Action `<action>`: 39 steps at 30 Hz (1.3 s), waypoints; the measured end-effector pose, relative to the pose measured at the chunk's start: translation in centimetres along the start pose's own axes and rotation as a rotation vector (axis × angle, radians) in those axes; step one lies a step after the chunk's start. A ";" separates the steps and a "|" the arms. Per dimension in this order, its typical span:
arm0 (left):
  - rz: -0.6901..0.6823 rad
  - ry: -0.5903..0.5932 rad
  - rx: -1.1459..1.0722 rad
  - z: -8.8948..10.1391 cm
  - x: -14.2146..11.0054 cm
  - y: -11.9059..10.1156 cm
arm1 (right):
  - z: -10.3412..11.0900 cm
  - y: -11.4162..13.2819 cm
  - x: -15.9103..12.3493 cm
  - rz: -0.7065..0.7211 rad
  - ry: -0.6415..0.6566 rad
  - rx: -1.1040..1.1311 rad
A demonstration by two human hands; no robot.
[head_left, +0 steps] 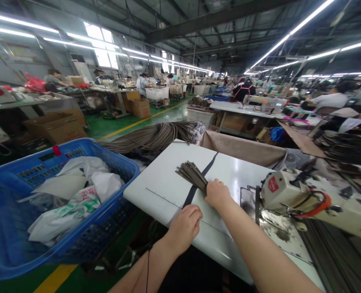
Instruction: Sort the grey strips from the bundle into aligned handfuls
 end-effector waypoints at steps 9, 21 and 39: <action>-0.008 -0.036 0.047 0.0 -0.1 -0.6 | -0.1 0.6 -2.7 0.027 -0.038 0.004; -0.010 -0.049 0.064 -1.3 0.0 0.1 | -0.2 0.5 -4.5 -0.083 -0.150 0.343; 0.667 0.171 -1.117 -0.5 -3.8 -2.9 | -5.9 1.2 -17.0 -0.282 0.159 1.901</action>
Point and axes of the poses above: each hand's wrist, its own x-axis towards the middle knuckle, its own z-axis out of the back of the hand, y = z × x, the point moved 5 cm from there along x, towards the middle knuckle, and after that the axes turned 4 degrees about z, right-handed, at the moved point
